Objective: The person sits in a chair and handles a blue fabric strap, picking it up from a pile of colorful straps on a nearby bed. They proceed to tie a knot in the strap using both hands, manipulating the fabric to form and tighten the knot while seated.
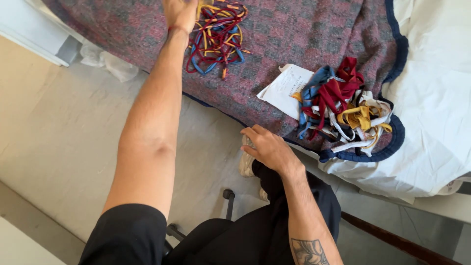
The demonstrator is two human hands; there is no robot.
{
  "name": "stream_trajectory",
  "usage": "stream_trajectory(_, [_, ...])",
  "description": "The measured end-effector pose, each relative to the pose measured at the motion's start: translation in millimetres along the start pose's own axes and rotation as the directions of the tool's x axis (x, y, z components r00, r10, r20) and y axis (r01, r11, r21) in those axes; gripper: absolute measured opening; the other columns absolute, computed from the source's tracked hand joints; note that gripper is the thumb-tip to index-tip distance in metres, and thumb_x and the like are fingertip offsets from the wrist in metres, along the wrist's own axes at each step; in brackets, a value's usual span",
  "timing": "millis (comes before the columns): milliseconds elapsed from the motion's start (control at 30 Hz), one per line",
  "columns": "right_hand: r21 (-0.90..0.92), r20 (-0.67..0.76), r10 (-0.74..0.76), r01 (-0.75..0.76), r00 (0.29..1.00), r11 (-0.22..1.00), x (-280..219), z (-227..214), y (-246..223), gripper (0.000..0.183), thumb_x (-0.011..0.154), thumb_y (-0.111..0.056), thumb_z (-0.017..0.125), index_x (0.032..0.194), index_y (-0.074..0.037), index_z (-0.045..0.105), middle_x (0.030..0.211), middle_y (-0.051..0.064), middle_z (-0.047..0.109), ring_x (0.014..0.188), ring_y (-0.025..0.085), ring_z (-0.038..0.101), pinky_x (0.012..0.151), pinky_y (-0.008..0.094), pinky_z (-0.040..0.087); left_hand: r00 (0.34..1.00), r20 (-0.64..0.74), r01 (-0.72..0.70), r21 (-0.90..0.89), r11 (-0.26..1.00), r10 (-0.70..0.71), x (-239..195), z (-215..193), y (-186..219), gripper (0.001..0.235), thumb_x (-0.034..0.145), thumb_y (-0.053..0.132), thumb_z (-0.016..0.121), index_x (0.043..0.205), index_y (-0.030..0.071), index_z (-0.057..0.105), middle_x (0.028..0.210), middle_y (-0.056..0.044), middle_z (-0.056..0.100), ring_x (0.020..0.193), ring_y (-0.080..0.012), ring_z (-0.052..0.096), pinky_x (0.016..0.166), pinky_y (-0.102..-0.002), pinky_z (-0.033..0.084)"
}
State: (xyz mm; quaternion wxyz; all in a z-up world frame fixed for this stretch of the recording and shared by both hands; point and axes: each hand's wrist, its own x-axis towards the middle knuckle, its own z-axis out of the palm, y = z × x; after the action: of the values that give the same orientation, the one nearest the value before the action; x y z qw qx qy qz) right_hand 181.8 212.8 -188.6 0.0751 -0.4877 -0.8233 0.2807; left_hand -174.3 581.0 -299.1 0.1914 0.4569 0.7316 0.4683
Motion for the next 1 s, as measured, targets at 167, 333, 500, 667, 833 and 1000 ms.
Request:
stream_trajectory(167, [-0.022,0.117,0.032,-0.030,0.993,0.999,-3,1,11,0.048,0.102,-0.039,0.070,0.140,-0.010,0.061,0.120,0.015,0.068,0.109,0.044,0.074,0.082,0.058,0.063,0.984,0.043,-0.176,0.078,0.981,0.173,-40,80,-37,0.049,0.073,0.032,0.091,0.116,0.027,0.067,0.120,-0.003,0.074,0.123,-0.0263,0.071,0.109,-0.038,0.055])
stream_trajectory(333, [0.054,0.194,0.081,-0.093,0.978,0.994,-6,-15,14,0.048,0.101,-0.041,0.068,0.138,-0.012,0.061,0.121,0.018,0.069,0.109,0.050,0.072,0.086,0.064,0.061,0.838,0.383,-0.418,-0.005,0.908,0.388,-214,112,17,0.010,0.085,0.040,0.077,0.091,0.034,0.081,0.080,0.008,0.076,0.086,-0.0177,0.075,0.083,-0.034,0.060])
stream_trajectory(500, [0.108,0.216,0.194,-0.220,0.957,0.969,-24,-36,44,0.043,0.099,-0.036,0.070,0.134,-0.012,0.064,0.124,0.018,0.070,0.114,0.050,0.071,0.090,0.065,0.059,0.507,0.631,-0.438,-0.399,0.806,0.588,-357,139,69,0.009,0.097,0.027,0.073,0.099,0.018,0.074,0.092,-0.007,0.078,0.094,-0.0277,0.076,0.084,-0.041,0.060])
stream_trajectory(667, [0.176,0.145,0.219,-0.243,0.965,0.954,-61,-68,104,0.028,0.102,-0.027,0.065,0.115,-0.006,0.078,0.114,0.032,0.078,0.112,0.054,0.071,0.094,0.064,0.057,0.198,0.571,-0.666,-0.517,0.537,0.797,-421,204,67,0.038,0.096,0.050,0.070,0.118,0.020,0.069,0.116,-0.006,0.071,0.118,-0.0303,0.068,0.097,-0.046,0.060])
stream_trajectory(833, [0.055,-0.107,0.347,-0.343,0.932,0.938,-120,-25,248,0.040,0.096,-0.027,0.077,0.131,-0.007,0.073,0.132,0.027,0.069,0.126,0.051,0.064,0.109,0.058,0.052,0.197,0.643,-0.742,-0.396,0.541,0.741,-420,237,48,0.048,0.084,0.029,0.089,0.125,0.018,0.067,0.123,-0.005,0.069,0.123,-0.0289,0.064,0.100,-0.043,0.057])
stream_trajectory(1000, [0.036,-0.419,0.228,-0.235,0.879,0.971,-137,-30,286,0.071,0.089,-0.014,0.088,0.150,0.007,0.059,0.140,0.036,0.057,0.131,0.059,0.057,0.107,0.059,0.051,0.336,0.711,-0.448,-0.456,0.769,0.618,-396,237,53,0.026,0.091,0.007,0.083,0.115,0.012,0.075,0.111,-0.014,0.080,0.117,-0.0369,0.073,0.104,-0.048,0.058])
